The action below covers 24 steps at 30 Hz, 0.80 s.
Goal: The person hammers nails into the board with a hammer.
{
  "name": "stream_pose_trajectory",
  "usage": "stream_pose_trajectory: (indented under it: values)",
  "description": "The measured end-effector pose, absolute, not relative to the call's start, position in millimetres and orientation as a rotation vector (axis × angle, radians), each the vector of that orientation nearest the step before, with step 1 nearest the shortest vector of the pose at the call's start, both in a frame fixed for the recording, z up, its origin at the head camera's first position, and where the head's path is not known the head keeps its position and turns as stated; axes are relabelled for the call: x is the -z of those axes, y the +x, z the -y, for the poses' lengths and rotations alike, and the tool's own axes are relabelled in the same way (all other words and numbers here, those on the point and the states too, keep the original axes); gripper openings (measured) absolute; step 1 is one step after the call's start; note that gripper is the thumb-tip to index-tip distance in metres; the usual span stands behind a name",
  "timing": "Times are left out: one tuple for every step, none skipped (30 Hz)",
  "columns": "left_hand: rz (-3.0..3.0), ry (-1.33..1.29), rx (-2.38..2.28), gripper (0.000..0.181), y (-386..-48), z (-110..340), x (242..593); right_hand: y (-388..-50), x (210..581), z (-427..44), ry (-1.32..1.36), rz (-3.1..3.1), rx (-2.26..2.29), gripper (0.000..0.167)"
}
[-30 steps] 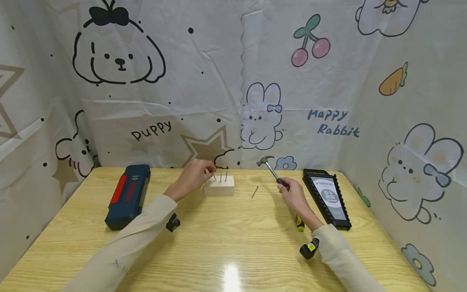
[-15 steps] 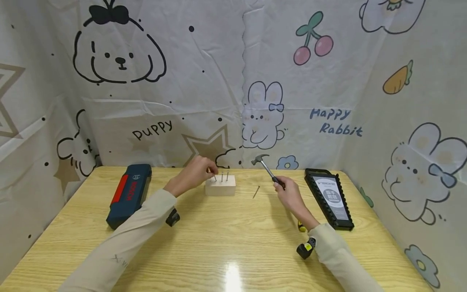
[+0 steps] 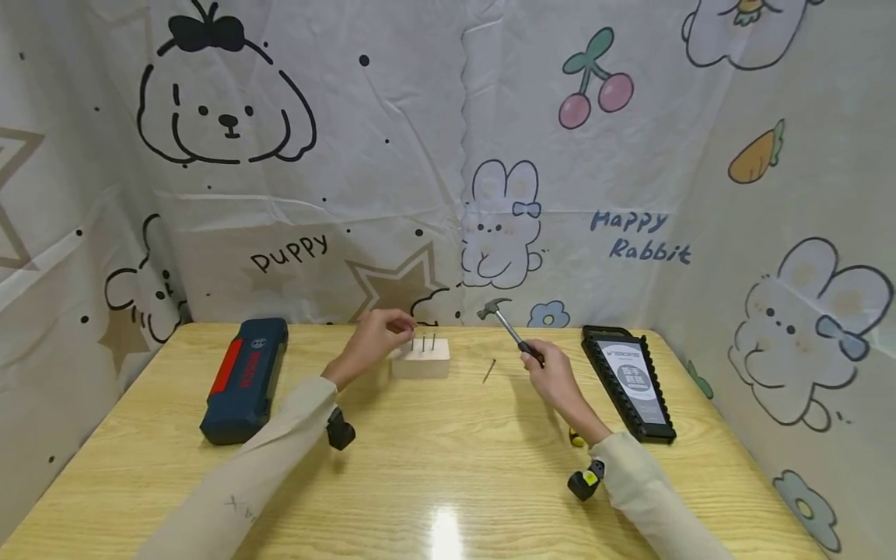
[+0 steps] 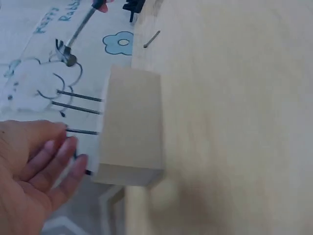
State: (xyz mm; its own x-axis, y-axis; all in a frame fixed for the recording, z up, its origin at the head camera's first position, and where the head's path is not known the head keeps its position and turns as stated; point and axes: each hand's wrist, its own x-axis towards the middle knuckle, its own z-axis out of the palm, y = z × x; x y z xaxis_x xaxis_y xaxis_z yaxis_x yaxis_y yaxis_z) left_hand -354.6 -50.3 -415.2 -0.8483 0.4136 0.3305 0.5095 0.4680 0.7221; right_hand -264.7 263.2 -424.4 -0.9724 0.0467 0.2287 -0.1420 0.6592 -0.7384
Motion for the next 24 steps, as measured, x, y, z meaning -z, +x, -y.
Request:
stream_pose_trajectory:
  values:
    - [2.578, -0.791, 1.383, 0.015, -354, 49, 420, -264, 425, -263, 0.075, 2.649, -1.204, 0.029]
    - [2.56, -0.768, 1.429, 0.016, -354, 48, 423, -264, 425, -263, 0.072, 2.646, -1.199, 0.029]
    - [2.546, -0.75, 1.467, 0.018, -353, 47, 427, -263, 425, -263, 0.067, 2.644, -1.195, 0.029]
    - [2.53, -0.739, 1.494, 0.019, -352, 46, 429, -263, 425, -262, 0.068, 2.645, -1.191, 0.029]
    - [2.511, -0.741, 1.509, 0.019, -352, 44, 432, -263, 425, -262, 0.072, 2.645, -1.189, 0.029]
    - [2.493, -0.737, 1.522, 0.019, -351, 43, 434, -263, 425, -261, 0.08, 2.648, -1.187, 0.03]
    - [2.472, -0.726, 1.537, 0.019, -350, 43, 436, -262, 425, -260, 0.087, 2.65, -1.186, 0.03]
    - [2.454, -0.712, 1.56, 0.019, -348, 43, 438, -262, 424, -259, 0.101, 2.651, -1.188, 0.03]
    - [2.437, -0.702, 1.575, 0.019, -347, 43, 440, -262, 424, -258, 0.117, 2.652, -1.19, 0.031]
    - [2.416, -0.699, 1.585, 0.018, -347, 43, 442, -261, 424, -257, 0.138, 2.651, -1.184, 0.03]
    - [2.396, -0.697, 1.604, 0.018, -347, 42, 445, -261, 423, -256, 0.159, 2.646, -1.172, 0.029]
    - [2.377, -0.692, 1.625, 0.019, -346, 42, 447, -261, 422, -255, 0.179, 2.643, -1.158, 0.029]
    - [2.357, -0.691, 1.647, 0.019, -347, 42, 449, -260, 421, -254, 0.208, 2.637, -1.139, 0.028]
    - [2.338, -0.693, 1.666, 0.019, -347, 42, 452, -260, 420, -253, 0.238, 2.631, -1.115, 0.026]
    - [2.318, -0.698, 1.678, 0.02, -348, 42, 454, -260, 419, -252, 0.273, 2.625, -1.084, 0.025]
    - [2.295, -0.701, 1.698, 0.019, -349, 42, 456, -260, 418, -250, 0.306, 2.622, -1.05, 0.024]
    - [2.275, -0.702, 1.713, 0.019, -349, 42, 458, -261, 416, -248, 0.334, 2.618, -1.023, 0.022]
    - [2.259, -0.704, 1.719, 0.019, -349, 42, 459, -262, 413, -246, 0.36, 2.614, -0.996, 0.022]
    - [2.245, -0.706, 1.721, 0.019, -349, 42, 460, -263, 411, -243, 0.379, 2.61, -0.974, 0.021]
    - [2.24, -0.698, 1.719, 0.019, -348, 41, 459, -265, 408, -240, 0.394, 2.605, -0.959, 0.02]
    - [2.23, -0.697, 1.722, 0.019, -344, 41, 457, -266, 406, -237, 0.402, 2.602, -0.949, 0.019]
    - [2.218, -0.7, 1.733, 0.018, -341, 41, 454, -268, 403, -234, 0.406, 2.602, -0.942, 0.018]
    - [2.214, -0.696, 1.738, 0.017, -337, 40, 450, -269, 401, -232, 0.41, 2.599, -0.937, 0.017]
    - [2.215, -0.692, 1.739, 0.017, -335, 39, 448, -270, 399, -230, 0.417, 2.594, -0.931, 0.017]
